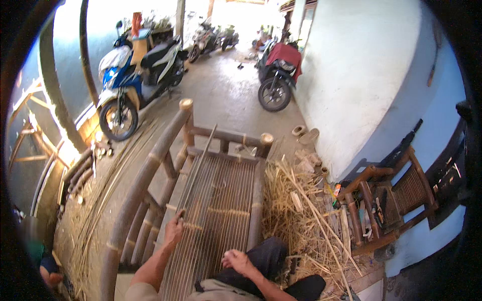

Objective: The person sits on the floor and uses a knife to shave thin strips from a bamboo rod. They repeatedly draw the knife along the rod to produce fine shavings, then occasionally place the rod on a bamboo frame and inspect the surface.

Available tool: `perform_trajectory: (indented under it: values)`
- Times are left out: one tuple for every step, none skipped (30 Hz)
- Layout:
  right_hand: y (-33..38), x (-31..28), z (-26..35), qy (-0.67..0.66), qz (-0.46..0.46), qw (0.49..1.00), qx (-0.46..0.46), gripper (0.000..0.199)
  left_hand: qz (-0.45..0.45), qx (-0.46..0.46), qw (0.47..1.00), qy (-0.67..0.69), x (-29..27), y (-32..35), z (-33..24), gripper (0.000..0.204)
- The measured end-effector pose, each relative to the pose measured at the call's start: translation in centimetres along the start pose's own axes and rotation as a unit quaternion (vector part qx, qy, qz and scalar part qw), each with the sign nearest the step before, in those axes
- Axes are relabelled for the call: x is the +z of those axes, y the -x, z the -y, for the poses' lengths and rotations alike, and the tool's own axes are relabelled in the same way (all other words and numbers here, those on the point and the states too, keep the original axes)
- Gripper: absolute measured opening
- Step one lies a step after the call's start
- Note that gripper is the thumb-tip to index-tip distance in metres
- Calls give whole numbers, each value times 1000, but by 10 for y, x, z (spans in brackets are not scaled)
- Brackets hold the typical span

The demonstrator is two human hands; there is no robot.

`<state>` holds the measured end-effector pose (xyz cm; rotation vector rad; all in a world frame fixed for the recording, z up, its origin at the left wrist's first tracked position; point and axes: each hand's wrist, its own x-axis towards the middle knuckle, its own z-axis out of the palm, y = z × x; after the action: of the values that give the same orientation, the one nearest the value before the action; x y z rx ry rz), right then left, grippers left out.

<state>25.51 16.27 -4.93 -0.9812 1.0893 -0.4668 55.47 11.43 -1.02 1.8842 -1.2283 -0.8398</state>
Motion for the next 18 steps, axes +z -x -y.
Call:
perform_trajectory:
  values:
    - [3,-4,-3,-41,-3,999,-27,29,-31,44,999,1,-1,7,8,41]
    - [6,-7,-4,-81,-18,996,-17,27,-59,81,995,-3,-3,14,15,41]
    - [8,-7,-5,-89,-26,995,-23,27,-64,77,995,-10,-4,17,21,42]
    - [9,-7,-4,-102,-38,994,-29,27,-74,78,994,-20,-6,21,27,42]
    - [10,-6,-3,-102,-45,994,-19,28,-66,49,996,-26,-7,23,32,42]
    - [11,-5,-1,-109,-48,992,-28,29,-68,30,997,-32,-9,25,36,43]
    - [11,-3,1,-103,-54,993,-32,30,-62,-1,997,-41,-12,26,40,43]
    - [12,-2,3,-84,-57,994,-28,31,-44,-40,997,-40,-14,28,44,43]
    - [12,-1,5,-68,-56,996,-29,32,-20,-90,995,-41,-16,28,48,44]
    - [12,0,7,-52,-55,997,-31,33,-2,-131,991,-36,-17,28,52,44]
    - [13,0,8,-42,-47,997,-33,35,-4,-125,991,-55,-17,29,57,44]
    - [13,0,10,-40,-46,998,-31,36,-12,-110,991,-69,-16,29,62,44]
    - [13,-1,11,-38,-44,998,-32,36,-20,-93,992,-82,-14,29,67,45]
    - [14,-1,11,-34,-49,998,-32,37,-31,-75,994,-77,-11,29,72,44]
    - [14,-1,12,-34,-50,998,-26,38,-42,-58,995,-71,-9,28,77,44]
    - [14,-1,12,-38,-49,998,-27,38,-55,-46,995,-69,-6,27,81,44]
    - [14,-1,12,-41,-49,998,-28,38,-56,-37,996,-51,-4,27,84,44]
    - [14,-1,12,-41,-50,998,-26,38,-58,-36,997,-37,-2,27,86,44]
